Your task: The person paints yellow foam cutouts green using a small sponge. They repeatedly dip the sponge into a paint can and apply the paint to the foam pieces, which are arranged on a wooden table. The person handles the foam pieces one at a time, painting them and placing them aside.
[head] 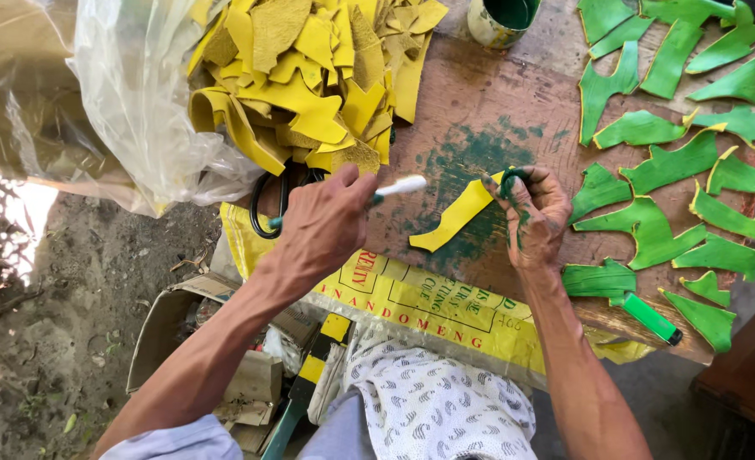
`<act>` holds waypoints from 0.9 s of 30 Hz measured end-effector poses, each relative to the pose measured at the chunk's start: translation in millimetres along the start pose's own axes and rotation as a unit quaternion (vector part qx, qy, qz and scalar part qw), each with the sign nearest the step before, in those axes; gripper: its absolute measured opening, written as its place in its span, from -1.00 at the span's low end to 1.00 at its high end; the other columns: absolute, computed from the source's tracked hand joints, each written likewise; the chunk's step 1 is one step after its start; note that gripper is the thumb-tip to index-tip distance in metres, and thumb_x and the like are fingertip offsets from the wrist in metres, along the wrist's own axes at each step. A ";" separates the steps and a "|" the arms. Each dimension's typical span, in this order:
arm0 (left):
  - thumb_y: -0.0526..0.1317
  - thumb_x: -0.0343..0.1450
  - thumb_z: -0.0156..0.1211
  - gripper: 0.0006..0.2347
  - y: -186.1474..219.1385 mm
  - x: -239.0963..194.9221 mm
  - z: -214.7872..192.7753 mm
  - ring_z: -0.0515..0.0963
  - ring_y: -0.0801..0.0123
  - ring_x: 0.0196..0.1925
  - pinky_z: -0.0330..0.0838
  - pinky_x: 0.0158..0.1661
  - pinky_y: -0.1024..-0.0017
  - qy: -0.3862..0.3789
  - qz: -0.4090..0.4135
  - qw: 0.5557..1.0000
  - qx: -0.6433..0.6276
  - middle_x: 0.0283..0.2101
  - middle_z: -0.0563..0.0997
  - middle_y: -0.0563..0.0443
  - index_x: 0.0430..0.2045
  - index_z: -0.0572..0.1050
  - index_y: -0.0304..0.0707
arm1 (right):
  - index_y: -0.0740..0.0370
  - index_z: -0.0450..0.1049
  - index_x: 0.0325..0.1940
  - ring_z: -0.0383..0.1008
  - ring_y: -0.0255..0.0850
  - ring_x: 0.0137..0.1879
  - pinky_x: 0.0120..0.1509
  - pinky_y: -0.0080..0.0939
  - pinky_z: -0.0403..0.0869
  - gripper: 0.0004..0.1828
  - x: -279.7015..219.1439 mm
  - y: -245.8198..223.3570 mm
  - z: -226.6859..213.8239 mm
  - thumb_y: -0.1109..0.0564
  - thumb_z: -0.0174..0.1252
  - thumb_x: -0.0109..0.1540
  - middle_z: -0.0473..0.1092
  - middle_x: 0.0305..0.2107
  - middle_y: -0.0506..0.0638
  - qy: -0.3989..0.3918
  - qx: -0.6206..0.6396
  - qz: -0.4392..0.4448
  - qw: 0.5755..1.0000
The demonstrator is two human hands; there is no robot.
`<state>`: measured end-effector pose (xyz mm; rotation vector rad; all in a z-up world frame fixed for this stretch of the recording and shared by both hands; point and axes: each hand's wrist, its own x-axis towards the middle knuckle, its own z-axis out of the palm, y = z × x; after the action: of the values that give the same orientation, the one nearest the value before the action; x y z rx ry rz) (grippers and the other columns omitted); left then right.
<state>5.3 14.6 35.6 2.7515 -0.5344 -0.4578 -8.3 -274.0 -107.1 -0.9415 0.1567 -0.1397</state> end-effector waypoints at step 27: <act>-0.06 0.32 0.21 -0.47 61.9 17.9 99.3 0.37 0.05 0.22 0.17 0.09 0.07 0.108 0.246 0.962 0.049 0.33 0.29 -0.46 0.08 0.32 -0.48 | 0.38 0.41 -0.05 0.53 -0.24 -0.10 0.30 0.14 0.52 -0.89 -0.8 -2.7 4.9 0.36 0.17 0.35 0.46 -0.19 0.06 0.034 0.027 0.009 0.999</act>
<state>-33.9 -70.1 -37.1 2.5772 -1.1619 -0.0105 -8.3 -271.6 -102.1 -0.8807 0.2239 -0.1582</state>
